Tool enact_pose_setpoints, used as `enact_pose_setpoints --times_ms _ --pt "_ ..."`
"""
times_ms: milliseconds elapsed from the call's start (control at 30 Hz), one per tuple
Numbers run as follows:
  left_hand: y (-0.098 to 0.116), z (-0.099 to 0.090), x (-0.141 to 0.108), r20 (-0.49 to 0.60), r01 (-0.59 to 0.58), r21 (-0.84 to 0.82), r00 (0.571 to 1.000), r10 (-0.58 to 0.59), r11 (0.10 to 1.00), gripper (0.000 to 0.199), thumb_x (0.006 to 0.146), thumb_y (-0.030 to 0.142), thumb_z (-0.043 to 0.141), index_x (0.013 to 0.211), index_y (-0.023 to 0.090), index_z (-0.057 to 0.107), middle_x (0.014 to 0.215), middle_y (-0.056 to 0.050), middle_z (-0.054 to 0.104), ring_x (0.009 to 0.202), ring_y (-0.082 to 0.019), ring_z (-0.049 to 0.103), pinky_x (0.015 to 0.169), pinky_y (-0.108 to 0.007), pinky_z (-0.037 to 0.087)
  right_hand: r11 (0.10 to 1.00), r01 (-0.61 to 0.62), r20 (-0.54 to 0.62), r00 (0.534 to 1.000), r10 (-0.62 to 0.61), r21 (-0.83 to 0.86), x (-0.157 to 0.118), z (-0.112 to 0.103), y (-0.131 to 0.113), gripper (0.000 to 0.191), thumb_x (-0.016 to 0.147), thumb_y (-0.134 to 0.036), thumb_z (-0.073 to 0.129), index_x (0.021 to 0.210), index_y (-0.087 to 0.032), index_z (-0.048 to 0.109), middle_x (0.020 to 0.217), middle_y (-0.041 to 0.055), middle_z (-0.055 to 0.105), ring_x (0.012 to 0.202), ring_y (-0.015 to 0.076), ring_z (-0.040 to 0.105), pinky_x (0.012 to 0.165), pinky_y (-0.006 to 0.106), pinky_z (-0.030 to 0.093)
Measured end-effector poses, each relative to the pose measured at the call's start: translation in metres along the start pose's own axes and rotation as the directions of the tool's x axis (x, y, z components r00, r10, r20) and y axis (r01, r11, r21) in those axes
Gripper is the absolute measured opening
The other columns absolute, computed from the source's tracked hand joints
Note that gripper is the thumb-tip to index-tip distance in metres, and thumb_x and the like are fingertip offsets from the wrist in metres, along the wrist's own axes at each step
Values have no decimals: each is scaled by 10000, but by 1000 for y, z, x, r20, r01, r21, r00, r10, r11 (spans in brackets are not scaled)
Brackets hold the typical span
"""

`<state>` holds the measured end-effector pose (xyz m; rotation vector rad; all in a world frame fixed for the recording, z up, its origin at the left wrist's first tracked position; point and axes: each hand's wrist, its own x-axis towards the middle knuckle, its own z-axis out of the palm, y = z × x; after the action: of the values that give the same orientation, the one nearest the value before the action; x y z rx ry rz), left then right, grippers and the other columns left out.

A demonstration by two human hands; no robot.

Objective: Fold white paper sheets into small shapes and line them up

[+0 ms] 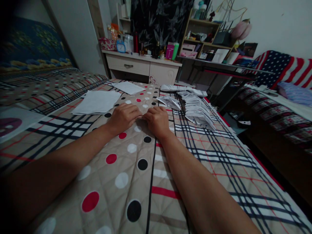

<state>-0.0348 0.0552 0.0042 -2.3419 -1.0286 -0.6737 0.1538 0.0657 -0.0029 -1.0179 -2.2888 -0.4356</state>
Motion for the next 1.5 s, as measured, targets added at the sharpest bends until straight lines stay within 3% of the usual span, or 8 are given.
enact_pose_setpoints --times_ms 133,267,433,633,767,933,1100,1500 --pt "-1 -1 -1 6 -8 -5 1000 8 1000 211 935 214 521 812 172 686 836 -71 663 804 -208 578 696 -362 372 1000 -3 30 1000 3 -1 0 1 0 242 946 -315 567 844 -210 760 833 65 704 822 210 548 777 368 311" --pt "-6 -2 -3 -68 8 -2 998 -8 1000 222 946 223 501 825 173 680 840 -81 657 825 -217 582 692 -361 379 999 -50 35 998 50 -13 0 -1 0 228 944 -314 568 840 -197 733 834 62 707 813 210 555 775 359 306" --pt "-9 -2 -4 -158 107 8 982 -105 994 252 968 267 476 814 171 650 789 -70 656 775 -208 596 670 -342 382 993 -116 -65 991 117 17 -2 -5 -1 298 981 -340 482 818 -197 686 806 64 692 819 208 573 781 344 320" --pt "-11 -3 -4 -152 252 2 957 -249 968 338 980 350 460 745 181 634 674 -47 646 631 -174 570 582 -316 319 972 -195 -159 964 215 128 -6 -6 1 338 965 -397 484 738 -205 645 692 48 656 714 189 576 715 320 349" --pt "-15 -3 -7 -128 347 -51 928 -351 936 425 974 427 461 670 180 627 605 -34 611 585 -153 532 546 -302 262 919 -328 -117 926 358 217 -7 -4 5 401 907 -501 549 653 -201 629 596 26 597 590 157 509 591 293 306" --pt "-21 0 -9 -87 427 -214 887 -453 878 499 928 493 515 545 175 555 536 -11 534 543 -130 452 547 -287 246 854 -381 -13 911 411 354 -8 2 10 349 893 -424 556 642 -192 626 563 0 543 565 136 471 569 265 300" --pt "-26 5 -11 -72 521 -345 814 -576 780 564 889 556 533 477 177 468 477 15 411 500 -113 357 540 -286 225 811 -374 60 919 390 450 -8 4 12 244 879 -319 524 740 -184 671 609 1 567 613 144 502 595 250 342" --pt "-31 10 -9 -101 721 -440 553 -827 535 527 843 470 598 442 188 404 443 34 306 493 -108 313 531 -297 226 786 -409 84 903 420 463 -7 9 8 239 870 -336 555 731 -180 671 583 -5 541 576 136 474 555 251 308"
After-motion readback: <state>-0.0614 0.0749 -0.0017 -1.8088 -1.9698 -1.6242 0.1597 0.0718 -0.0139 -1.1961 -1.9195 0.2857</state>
